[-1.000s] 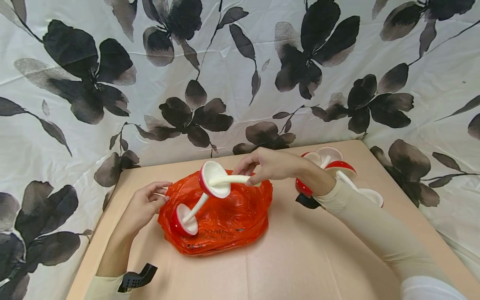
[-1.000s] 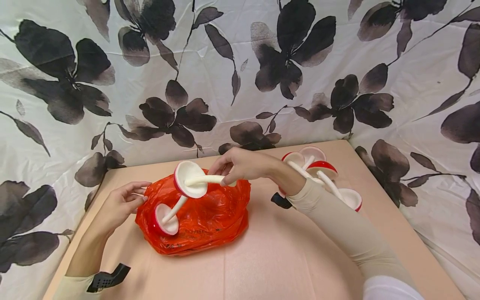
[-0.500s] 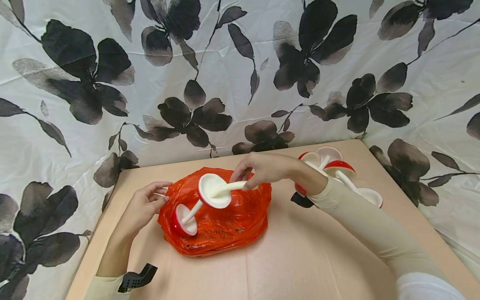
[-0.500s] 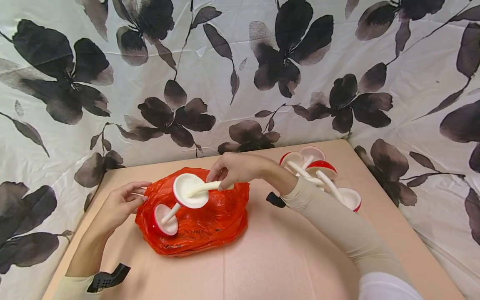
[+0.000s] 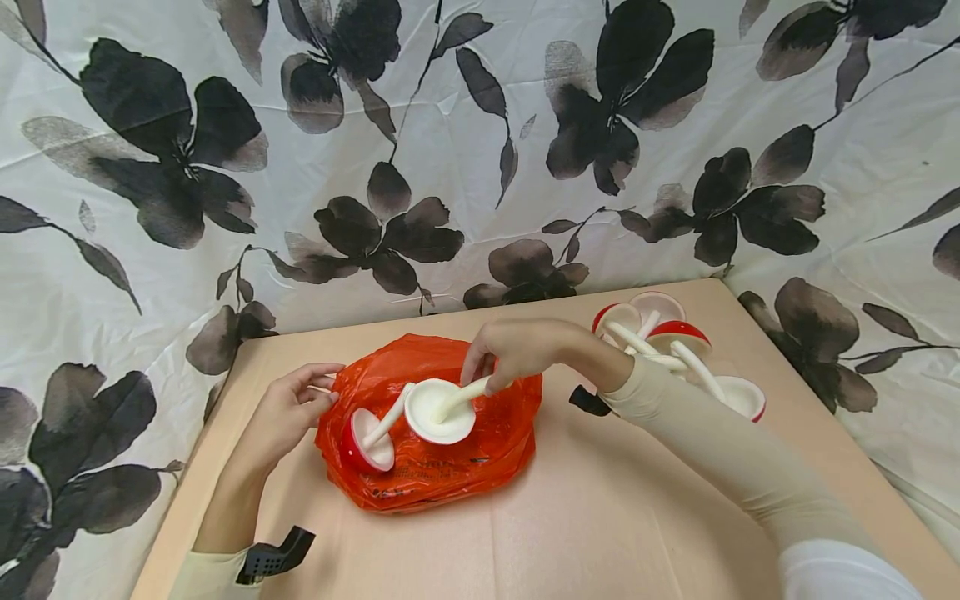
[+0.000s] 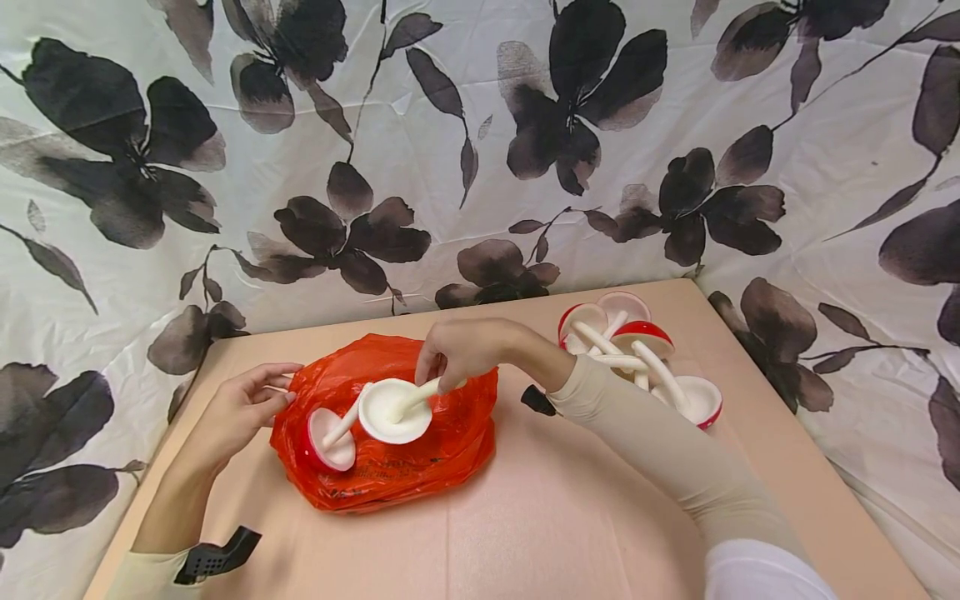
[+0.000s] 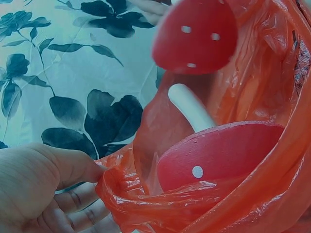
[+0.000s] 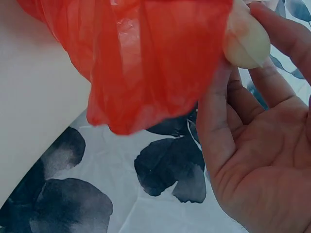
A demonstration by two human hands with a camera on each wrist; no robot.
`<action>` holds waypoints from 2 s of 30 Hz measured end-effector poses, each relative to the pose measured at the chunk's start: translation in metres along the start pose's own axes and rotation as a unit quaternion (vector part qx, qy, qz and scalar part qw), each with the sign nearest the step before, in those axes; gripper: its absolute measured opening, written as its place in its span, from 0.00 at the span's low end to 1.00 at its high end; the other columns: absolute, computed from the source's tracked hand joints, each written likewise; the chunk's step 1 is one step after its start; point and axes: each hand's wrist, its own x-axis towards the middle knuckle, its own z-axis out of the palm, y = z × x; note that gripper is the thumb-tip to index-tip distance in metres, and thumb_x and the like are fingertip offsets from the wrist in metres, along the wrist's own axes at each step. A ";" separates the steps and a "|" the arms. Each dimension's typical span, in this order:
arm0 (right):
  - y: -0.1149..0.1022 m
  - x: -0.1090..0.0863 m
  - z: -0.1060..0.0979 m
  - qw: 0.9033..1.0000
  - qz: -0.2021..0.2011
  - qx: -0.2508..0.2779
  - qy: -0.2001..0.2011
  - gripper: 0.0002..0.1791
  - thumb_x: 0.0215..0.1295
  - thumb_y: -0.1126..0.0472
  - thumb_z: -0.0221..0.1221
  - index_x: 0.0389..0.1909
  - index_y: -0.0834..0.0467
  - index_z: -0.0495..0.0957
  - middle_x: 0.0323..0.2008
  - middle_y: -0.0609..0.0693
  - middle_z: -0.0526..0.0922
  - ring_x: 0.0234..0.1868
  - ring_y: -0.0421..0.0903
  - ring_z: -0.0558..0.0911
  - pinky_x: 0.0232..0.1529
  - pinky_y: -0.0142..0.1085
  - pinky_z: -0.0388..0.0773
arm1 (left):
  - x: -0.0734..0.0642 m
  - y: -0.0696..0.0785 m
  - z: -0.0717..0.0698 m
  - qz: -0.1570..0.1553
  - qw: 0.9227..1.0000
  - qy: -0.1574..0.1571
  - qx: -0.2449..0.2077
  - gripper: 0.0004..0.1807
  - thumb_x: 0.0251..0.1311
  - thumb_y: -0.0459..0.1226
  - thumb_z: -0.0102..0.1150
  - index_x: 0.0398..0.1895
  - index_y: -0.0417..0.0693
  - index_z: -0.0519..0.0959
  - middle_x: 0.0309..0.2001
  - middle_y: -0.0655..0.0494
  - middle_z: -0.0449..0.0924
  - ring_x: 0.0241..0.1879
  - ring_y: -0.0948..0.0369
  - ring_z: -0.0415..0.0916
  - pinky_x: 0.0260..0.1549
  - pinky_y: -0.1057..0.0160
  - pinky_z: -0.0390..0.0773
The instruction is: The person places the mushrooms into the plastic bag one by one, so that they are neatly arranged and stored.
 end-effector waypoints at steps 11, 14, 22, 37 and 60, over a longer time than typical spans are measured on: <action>0.002 0.014 0.012 0.992 0.043 -0.116 -0.019 0.12 0.63 0.66 0.68 0.47 0.56 0.88 0.40 0.46 0.88 0.41 0.41 0.82 0.50 0.33 0.82 | -0.001 -0.001 -0.001 -0.001 1.000 0.004 0.001 0.22 0.67 0.24 0.49 0.65 0.37 0.74 0.48 0.36 0.80 0.40 0.53 0.84 0.34 0.60 0.88; 0.002 0.018 0.016 0.985 0.065 -0.161 -0.023 0.11 0.62 0.64 0.69 0.46 0.53 0.89 0.37 0.43 0.87 0.39 0.42 0.81 0.47 0.34 0.81 | -0.002 0.000 0.000 -0.001 1.000 0.004 0.001 0.22 0.67 0.24 0.49 0.64 0.37 0.74 0.48 0.36 0.80 0.39 0.54 0.84 0.34 0.61 0.88; 0.001 0.020 0.018 0.969 0.102 -0.224 -0.017 0.08 0.61 0.61 0.70 0.42 0.49 0.90 0.32 0.39 0.85 0.36 0.43 0.79 0.41 0.34 0.80 | -0.002 0.002 -0.001 -0.002 1.000 0.006 0.004 0.22 0.67 0.25 0.49 0.64 0.38 0.74 0.48 0.36 0.80 0.38 0.57 0.84 0.33 0.61 0.87; 0.005 0.021 0.012 0.963 0.105 -0.249 0.011 0.09 0.63 0.61 0.69 0.43 0.49 0.90 0.33 0.40 0.86 0.37 0.44 0.78 0.41 0.37 0.79 | -0.001 0.007 -0.001 -0.013 1.000 0.011 -0.003 0.23 0.70 0.27 0.50 0.67 0.40 0.73 0.53 0.37 0.79 0.45 0.48 0.83 0.35 0.61 0.88; 0.001 0.031 0.021 0.982 0.030 -0.183 -0.021 0.16 0.63 0.66 0.68 0.50 0.49 0.85 0.38 0.40 0.85 0.40 0.40 0.79 0.46 0.35 0.78 | 0.000 0.008 0.000 -0.013 1.000 0.005 0.004 0.22 0.70 0.29 0.51 0.67 0.41 0.73 0.54 0.37 0.79 0.46 0.48 0.84 0.36 0.59 0.88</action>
